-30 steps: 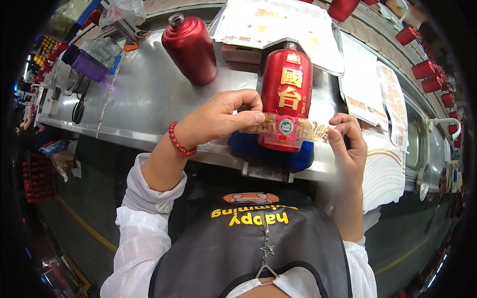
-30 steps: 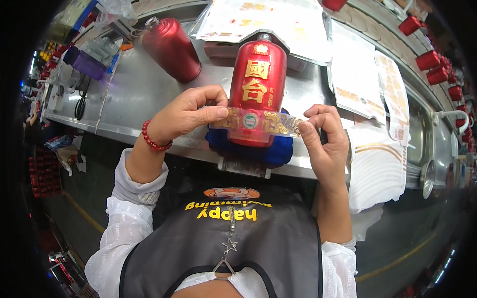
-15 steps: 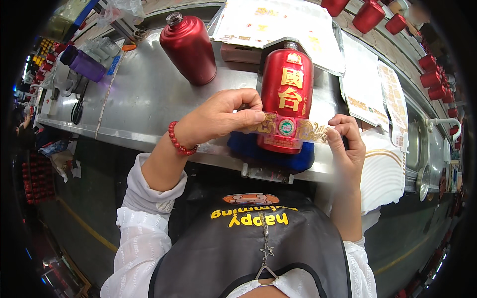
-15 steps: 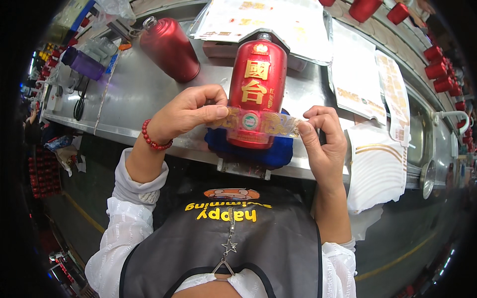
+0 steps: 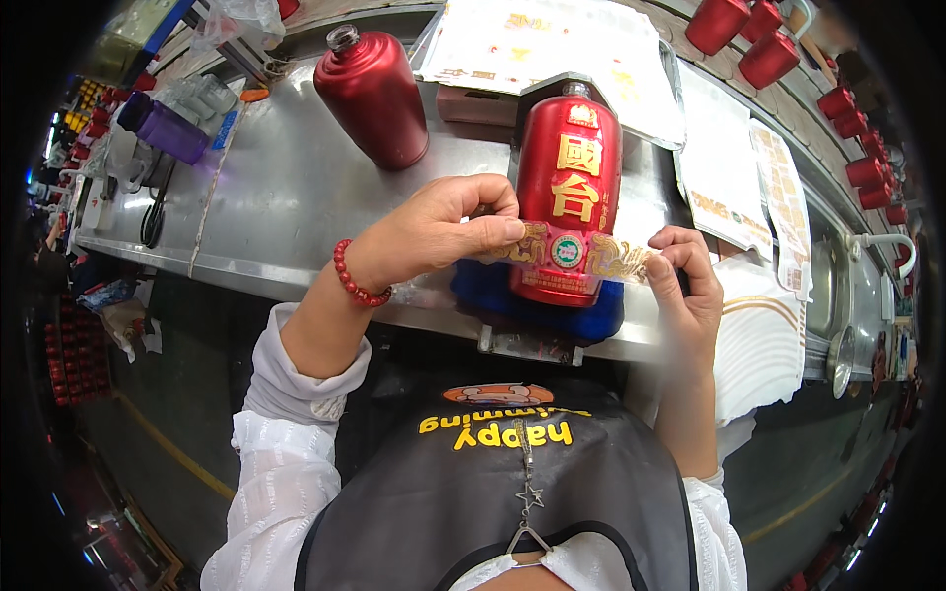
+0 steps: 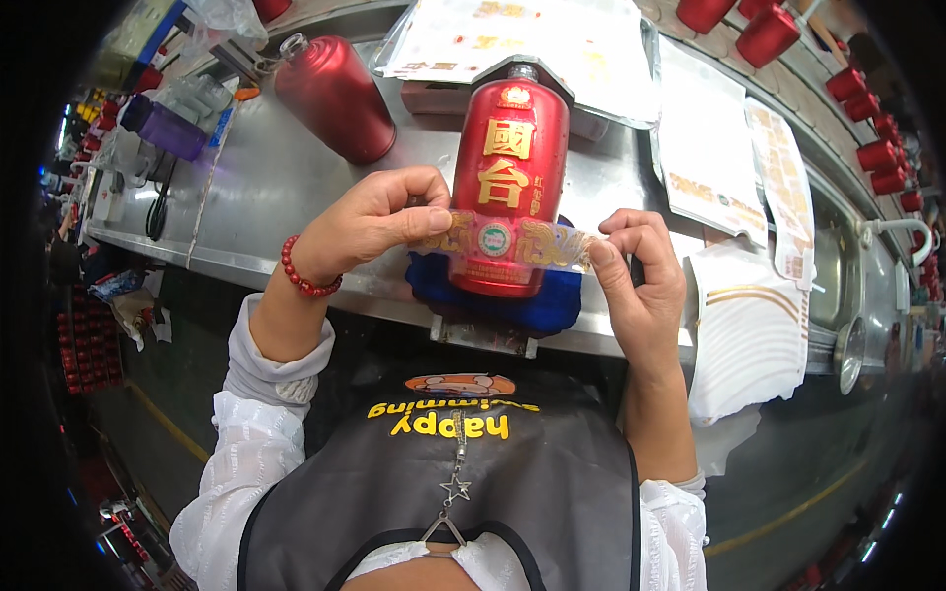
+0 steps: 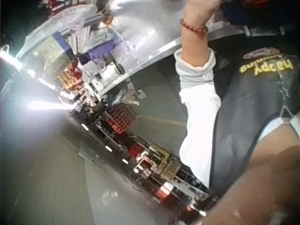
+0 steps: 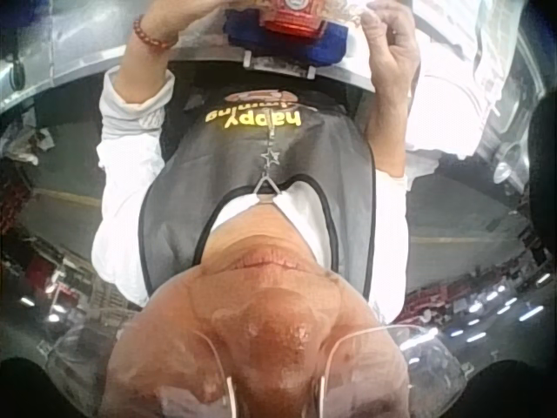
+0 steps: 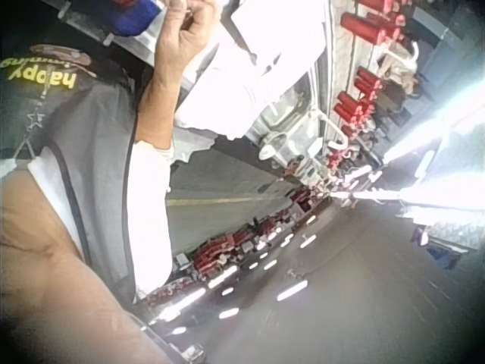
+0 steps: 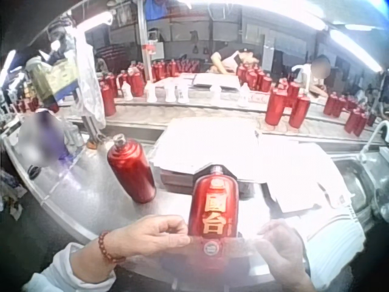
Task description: The person applies gold decorative stickers to red cylindrical bottles, peels off backing, smooths the labels with a green card, and places finished bottles on a nearby surface.
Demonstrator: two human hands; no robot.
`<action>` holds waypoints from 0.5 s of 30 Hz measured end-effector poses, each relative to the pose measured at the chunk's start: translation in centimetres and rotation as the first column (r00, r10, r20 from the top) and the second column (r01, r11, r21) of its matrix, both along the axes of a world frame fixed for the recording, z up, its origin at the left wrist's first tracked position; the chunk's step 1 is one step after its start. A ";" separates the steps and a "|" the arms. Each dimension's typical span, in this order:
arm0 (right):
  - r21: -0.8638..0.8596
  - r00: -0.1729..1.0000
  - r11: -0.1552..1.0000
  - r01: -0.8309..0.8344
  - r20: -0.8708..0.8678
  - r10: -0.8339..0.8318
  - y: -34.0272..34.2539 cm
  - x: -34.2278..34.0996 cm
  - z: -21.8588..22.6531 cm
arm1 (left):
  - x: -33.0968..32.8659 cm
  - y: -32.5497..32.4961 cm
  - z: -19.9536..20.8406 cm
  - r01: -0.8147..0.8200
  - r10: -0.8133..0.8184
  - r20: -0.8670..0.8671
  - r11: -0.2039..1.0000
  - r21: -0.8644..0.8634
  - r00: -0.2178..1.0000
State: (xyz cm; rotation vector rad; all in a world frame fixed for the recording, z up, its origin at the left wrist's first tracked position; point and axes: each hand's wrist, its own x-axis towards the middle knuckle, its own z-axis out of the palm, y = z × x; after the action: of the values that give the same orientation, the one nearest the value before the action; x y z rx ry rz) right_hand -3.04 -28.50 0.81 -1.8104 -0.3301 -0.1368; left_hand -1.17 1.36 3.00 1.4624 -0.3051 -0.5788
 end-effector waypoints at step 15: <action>-0.015 0.999 0.999 -0.030 -0.042 0.029 0.0 0.2 -0.6 | 0.1 0.0 -0.1 0.010 -0.010 0.024 0.999 0.032 1.000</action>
State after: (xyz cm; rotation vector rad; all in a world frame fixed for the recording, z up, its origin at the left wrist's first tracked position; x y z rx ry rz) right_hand -2.84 -28.49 0.25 -1.8208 -0.3288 -0.0756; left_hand -1.04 1.34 2.94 1.5001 -0.3234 -0.5769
